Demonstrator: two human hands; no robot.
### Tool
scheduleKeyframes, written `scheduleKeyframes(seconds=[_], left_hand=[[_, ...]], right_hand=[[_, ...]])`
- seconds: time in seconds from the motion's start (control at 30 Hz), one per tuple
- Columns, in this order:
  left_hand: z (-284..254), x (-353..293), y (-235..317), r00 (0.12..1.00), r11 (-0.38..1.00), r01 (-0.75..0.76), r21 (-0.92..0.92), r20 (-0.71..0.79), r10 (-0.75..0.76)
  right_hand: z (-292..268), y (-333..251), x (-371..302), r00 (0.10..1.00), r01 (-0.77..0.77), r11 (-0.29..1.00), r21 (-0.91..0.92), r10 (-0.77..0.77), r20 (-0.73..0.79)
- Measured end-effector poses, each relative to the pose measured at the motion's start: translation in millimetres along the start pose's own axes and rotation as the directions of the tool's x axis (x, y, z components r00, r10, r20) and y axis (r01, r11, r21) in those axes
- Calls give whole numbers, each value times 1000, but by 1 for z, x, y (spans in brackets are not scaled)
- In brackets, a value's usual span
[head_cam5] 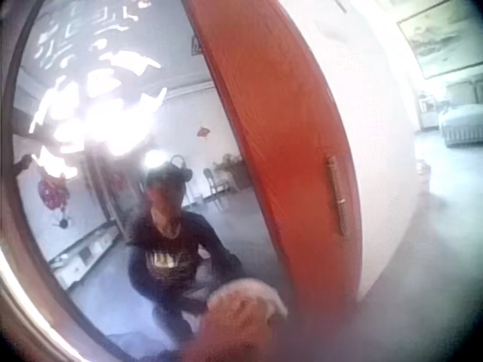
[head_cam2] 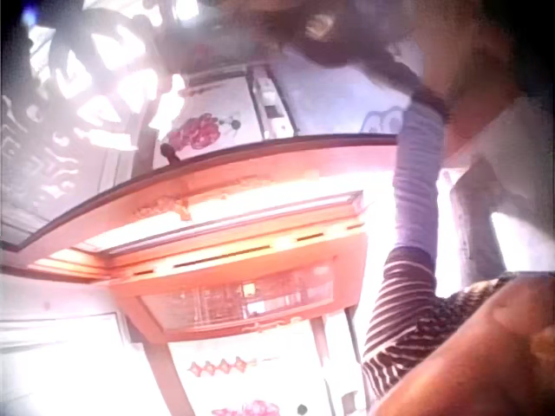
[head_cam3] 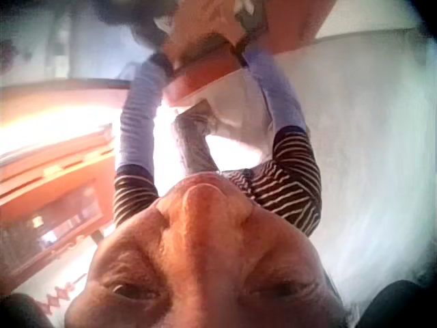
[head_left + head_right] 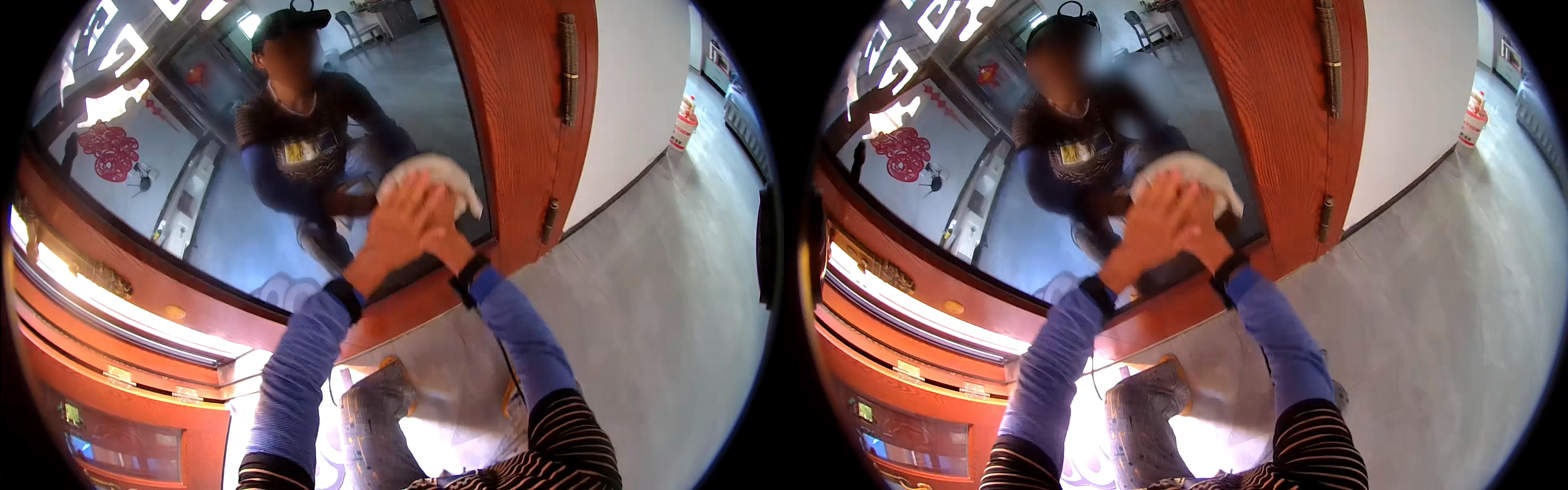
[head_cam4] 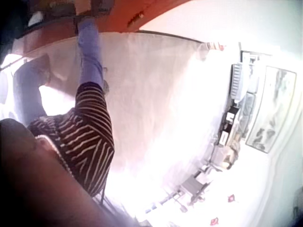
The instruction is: Wiping down a glass-paneled wooden door and its frame with a cloth.
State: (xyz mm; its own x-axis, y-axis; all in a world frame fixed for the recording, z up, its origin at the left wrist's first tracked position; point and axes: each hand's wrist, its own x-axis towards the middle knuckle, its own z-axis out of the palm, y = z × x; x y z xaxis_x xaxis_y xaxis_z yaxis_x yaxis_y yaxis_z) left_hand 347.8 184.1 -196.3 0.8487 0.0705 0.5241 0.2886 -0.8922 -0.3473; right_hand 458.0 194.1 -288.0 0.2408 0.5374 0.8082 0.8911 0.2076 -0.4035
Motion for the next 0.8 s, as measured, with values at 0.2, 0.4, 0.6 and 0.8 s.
scheduleKeyframes(seconds=[0.2,0.4,0.6,0.8], left_hand=[[-135,128,-66,869,962,165,216,-493,-38],[-129,127,-67,844,904,245,351,-535,-21],[-82,123,-17,939,981,105,164,-340,-44],[-16,86,22,975,999,50,-14,-215,-52]], right_hand=[[-124,-71,233,725,432,832,-347,-549,-415],[-117,-78,251,587,302,834,-462,-545,-599],[-104,-19,159,839,39,933,-357,-225,-496],[-63,22,66,930,-120,972,-201,40,-364]])
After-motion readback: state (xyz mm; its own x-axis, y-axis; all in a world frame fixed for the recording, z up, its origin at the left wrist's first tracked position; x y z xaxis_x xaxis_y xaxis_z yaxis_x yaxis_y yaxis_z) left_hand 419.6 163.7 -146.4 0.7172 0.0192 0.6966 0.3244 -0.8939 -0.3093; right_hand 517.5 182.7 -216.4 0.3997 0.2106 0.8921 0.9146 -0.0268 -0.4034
